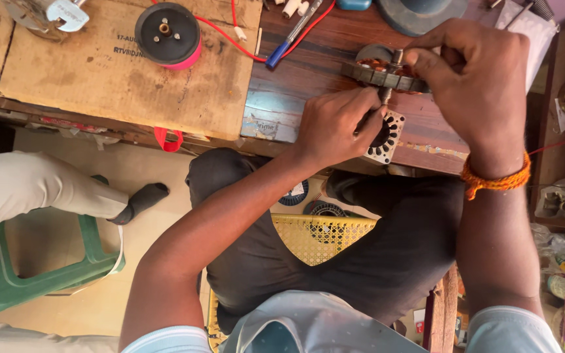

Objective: The person sits at a workbench assembling an electric motor rotor. They insert copper wire coil windings one at a time into the slots of a laminated rotor core, press them into place by hand, then set the assembled rotor with its shaft onto a perforated metal plate and mark it with a marker.

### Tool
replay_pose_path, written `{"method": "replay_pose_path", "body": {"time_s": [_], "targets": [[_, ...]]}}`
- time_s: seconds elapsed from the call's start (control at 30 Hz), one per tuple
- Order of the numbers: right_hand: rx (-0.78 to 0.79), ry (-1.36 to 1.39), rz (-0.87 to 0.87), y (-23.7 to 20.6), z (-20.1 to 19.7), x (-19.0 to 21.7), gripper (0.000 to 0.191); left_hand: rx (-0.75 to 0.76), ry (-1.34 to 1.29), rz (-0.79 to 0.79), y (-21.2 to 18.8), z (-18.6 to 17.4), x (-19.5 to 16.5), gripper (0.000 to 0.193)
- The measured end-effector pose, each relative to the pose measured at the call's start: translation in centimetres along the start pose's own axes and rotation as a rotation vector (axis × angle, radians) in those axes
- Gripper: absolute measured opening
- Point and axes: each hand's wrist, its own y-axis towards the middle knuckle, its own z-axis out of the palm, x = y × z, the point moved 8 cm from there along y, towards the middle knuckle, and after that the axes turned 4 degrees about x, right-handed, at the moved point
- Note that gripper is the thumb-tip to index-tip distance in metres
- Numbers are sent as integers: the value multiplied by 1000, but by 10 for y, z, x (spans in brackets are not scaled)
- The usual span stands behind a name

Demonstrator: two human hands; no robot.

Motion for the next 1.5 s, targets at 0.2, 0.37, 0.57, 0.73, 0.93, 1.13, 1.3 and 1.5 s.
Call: {"method": "replay_pose_path", "body": {"time_s": [0.2, 0.37, 0.57, 0.73, 0.93, 1.13, 1.3, 1.5], "targets": [[42, -58, 42, 16, 9, -37, 12, -7, 70, -33, -2, 7, 4, 17], [3, 18, 109, 26, 12, -63, 8, -2, 238, 140, -4, 6, -10, 13], [-19, 111, 176, 10, 0, -96, 3, 39, 440, 413, 2, 11, -35, 48], [-141, 371, 225, -13, -20, -110, 6, 177, 360, 320, 17, 14, -15, 73], [-120, 396, 242, -50, -29, -70, 8, 111, 139, 276, 18, 10, -7, 84], [-49, 155, 184, -58, -21, -16, 8, 114, 142, 243, 20, 11, -4, 89], [-25, 42, 70, -57, -10, 4, 14, 127, 131, 249, 27, 8, -7, 91], [-51, 41, 35, -58, 0, 5, 13, 134, 86, 271, 38, 1, -6, 82]]}}
